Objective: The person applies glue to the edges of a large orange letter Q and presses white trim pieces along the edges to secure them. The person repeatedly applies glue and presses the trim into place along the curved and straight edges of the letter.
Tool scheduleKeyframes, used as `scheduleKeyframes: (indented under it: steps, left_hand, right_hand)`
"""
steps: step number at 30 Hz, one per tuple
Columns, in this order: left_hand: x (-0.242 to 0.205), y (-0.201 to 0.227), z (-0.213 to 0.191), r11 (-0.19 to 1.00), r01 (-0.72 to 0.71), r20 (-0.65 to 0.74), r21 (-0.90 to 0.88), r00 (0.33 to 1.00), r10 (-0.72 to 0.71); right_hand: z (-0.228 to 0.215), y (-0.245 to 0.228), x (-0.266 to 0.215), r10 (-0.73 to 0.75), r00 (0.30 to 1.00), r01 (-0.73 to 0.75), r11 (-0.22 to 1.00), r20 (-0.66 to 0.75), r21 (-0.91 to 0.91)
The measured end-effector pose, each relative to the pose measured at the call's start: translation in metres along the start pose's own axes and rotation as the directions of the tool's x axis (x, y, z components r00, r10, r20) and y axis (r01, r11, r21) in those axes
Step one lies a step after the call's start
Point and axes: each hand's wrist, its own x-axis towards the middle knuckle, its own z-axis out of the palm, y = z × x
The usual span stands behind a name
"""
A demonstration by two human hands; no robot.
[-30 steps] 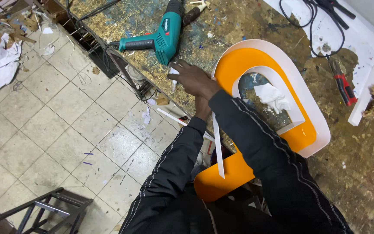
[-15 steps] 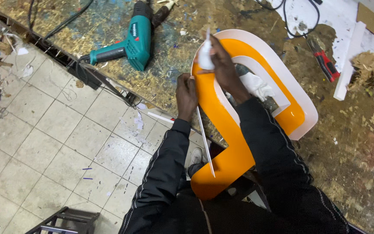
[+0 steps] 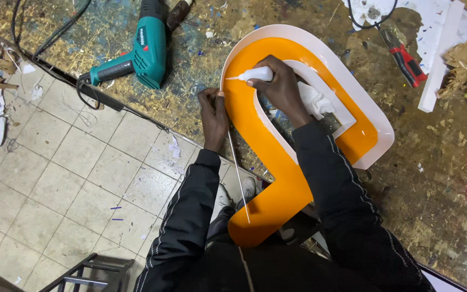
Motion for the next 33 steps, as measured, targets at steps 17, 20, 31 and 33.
scheduleKeyframes:
  steps: [17,20,31,33]
  left_hand:
    - [0.012,-0.027,0.000,0.996,0.046,-0.094,-0.070,0.994,-0.052]
    - [0.012,-0.030,0.000,0.997,0.044,-0.108,-0.070,0.993,-0.052]
    - [0.016,-0.036,-0.001,1.000,0.012,-0.132,-0.020,0.991,-0.014]
    - [0.014,-0.033,0.000,0.999,-0.006,-0.125,-0.036,0.992,0.001]
  right_hand:
    - [0.021,-0.009,0.003,-0.042,0.996,0.044,0.999,0.080,-0.025]
    - [0.023,-0.004,0.005,-0.067,0.995,0.068,0.998,0.079,-0.012]
    - [0.027,0.002,0.008,-0.075,0.995,0.073,0.997,0.066,0.025]
    - [0.028,0.006,0.009,-0.083,0.995,0.081,0.996,0.059,0.031]
